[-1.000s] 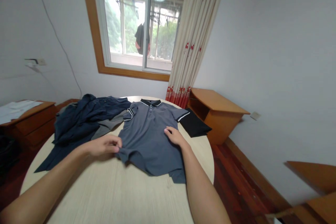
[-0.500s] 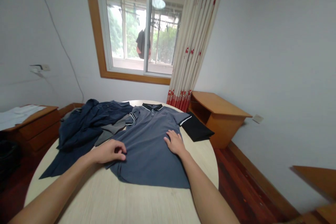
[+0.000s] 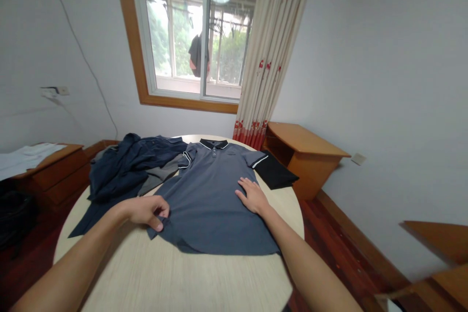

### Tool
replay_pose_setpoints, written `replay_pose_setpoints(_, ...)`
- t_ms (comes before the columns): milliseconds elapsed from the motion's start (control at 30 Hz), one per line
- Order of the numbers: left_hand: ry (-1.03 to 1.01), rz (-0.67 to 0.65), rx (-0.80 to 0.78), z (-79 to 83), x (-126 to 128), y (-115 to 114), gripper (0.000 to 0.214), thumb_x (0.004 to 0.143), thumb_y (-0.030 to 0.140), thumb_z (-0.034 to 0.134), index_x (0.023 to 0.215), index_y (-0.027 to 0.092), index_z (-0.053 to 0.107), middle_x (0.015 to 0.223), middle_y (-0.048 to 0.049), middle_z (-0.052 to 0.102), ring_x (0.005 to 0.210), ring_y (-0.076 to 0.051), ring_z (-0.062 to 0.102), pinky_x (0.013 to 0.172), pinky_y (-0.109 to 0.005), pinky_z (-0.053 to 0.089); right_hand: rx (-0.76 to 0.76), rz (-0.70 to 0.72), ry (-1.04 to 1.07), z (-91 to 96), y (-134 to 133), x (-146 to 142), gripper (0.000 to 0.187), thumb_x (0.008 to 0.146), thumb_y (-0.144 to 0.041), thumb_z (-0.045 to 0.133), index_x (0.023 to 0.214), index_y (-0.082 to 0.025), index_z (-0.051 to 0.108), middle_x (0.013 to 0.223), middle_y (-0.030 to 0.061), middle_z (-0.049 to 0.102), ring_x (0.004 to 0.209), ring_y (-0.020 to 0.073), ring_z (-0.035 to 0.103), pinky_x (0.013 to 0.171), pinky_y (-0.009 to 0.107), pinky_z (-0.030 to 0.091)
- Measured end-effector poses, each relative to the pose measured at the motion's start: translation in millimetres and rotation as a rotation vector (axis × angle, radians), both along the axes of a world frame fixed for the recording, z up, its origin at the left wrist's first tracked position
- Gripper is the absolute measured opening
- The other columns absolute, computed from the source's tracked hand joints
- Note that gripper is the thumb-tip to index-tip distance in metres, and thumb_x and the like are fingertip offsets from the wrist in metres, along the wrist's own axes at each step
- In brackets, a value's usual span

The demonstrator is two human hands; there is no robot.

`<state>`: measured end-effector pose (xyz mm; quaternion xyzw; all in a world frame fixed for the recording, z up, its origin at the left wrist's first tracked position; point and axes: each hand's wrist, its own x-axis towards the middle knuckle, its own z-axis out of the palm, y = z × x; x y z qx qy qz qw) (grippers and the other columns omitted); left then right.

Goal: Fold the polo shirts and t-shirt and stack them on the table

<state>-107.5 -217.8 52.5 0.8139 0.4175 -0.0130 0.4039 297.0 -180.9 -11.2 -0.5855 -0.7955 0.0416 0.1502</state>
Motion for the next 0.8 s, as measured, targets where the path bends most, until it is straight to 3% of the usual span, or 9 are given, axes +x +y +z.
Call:
replay_pose_setpoints(100,-0.076,-0.11,-0.175,2.1,5.6,-6.5,0.047,0.052,0.058,0.085,0.069,0.019,0.064,0.057,0.0054,0.053,0.054,-0.011,0.045,0.053,-0.024,0.035,0.01,0.045,0.004,-0.3,-8.4,17.4,0.059,0.098,-0.052,0.04,0.144,-0.017,0.052,0.155,0.0114,0.042,0.146,0.0259,0.035,0.121,0.047,0.024)
replay_pose_setpoints(233,-0.109,-0.205,-0.35,2.1,17.6,-18.2,0.059,0.044,0.067,0.088,0.075,0.02,0.069,0.059,0.0028,0.063,0.056,-0.014,0.055,0.055,-0.026,0.042,0.0,0.094,0.002,3.5,-20.5,41.7,0.058,0.097,-0.051,0.041,0.144,-0.019,0.052,0.156,0.0112,0.042,0.146,0.0255,0.036,0.121,0.048,0.025)
replay_pose_setpoints(333,-0.138,-0.309,-0.589,1.8,24.1,-23.9,0.061,0.05,0.071,0.085,0.08,0.019,0.072,0.069,-0.0034,0.071,0.062,-0.019,0.064,0.062,-0.032,0.051,-0.023,0.09,-0.054,13.4,-25.6,46.9,0.058,0.096,-0.049,0.043,0.144,-0.018,0.053,0.155,0.012,0.042,0.145,0.0268,0.037,0.12,0.047,0.025)
replay_pose_setpoints(400,-0.184,-0.309,-0.642,0.9,28.8,-23.8,0.063,0.058,0.072,0.08,0.088,0.018,0.073,0.078,-0.0071,0.074,0.065,-0.02,0.066,0.065,-0.033,0.052,-0.038,0.037,-0.125,22.2,-26.5,36.0,0.055,0.095,-0.046,0.046,0.14,-0.016,0.056,0.152,0.0146,0.047,0.142,0.0291,0.041,0.12,0.049,0.024)
replay_pose_setpoints(467,-0.255,-0.188,-0.466,-1.4,35.5,-20.5,0.061,0.067,0.072,0.073,0.093,0.017,0.072,0.081,-0.0077,0.074,0.064,-0.019,0.065,0.065,-0.031,0.051,-0.034,-0.017,-0.169,29.7,-26.8,11.5,0.049,0.096,-0.041,0.046,0.135,-0.015,0.061,0.146,0.0167,0.053,0.138,0.0304,0.046,0.12,0.051,0.023)
replay_pose_setpoints(567,-0.247,0.029,0.068,-7.3,43.9,-11.4,0.048,0.081,0.063,0.063,0.089,0.018,0.073,0.081,-0.0063,0.073,0.07,-0.018,0.062,0.068,-0.028,0.048,-0.001,0.033,-0.074,32.4,-28.9,-41.1,0.049,0.099,-0.043,0.041,0.138,-0.017,0.057,0.146,0.014,0.054,0.138,0.0269,0.046,0.119,0.048,0.026)
replay_pose_setpoints(633,-0.159,0.135,0.299,-11.7,42.4,-4.5,0.037,0.085,0.054,0.06,0.088,0.019,0.072,0.086,-0.0058,0.073,0.076,-0.019,0.062,0.07,-0.027,0.045,-0.017,0.082,0.001,28.5,-30.8,-73.7,0.052,0.099,-0.046,0.041,0.141,-0.018,0.054,0.149,0.0122,0.051,0.141,0.0256,0.043,0.119,0.047,0.026)
replay_pose_setpoints(700,-0.048,0.256,0.365,-16.0,33.8,1.8,0.029,0.083,0.047,0.062,0.086,0.02,0.07,0.087,-0.0048,0.072,0.077,-0.019,0.062,0.067,-0.027,0.043,-0.05,0.106,0.029,22.8,-31.9,-94.1,0.054,0.099,-0.047,0.043,0.144,-0.018,0.051,0.154,0.0119,0.045,0.144,0.0262,0.038,0.12,0.048,0.024)
replay_pose_setpoints(800,0.099,0.372,0.369,-21.5,16.5,10.0,0.022,0.075,0.042,0.068,0.077,0.02,0.064,0.078,-0.0016,0.067,0.07,-0.018,0.06,0.059,-0.026,0.037,-0.08,0.093,0.038,15.6,-31.2,-95.5,0.055,0.1,-0.047,0.041,0.146,-0.018,0.049,0.158,0.0111,0.039,0.148,0.0257,0.031,0.121,0.048,0.021)
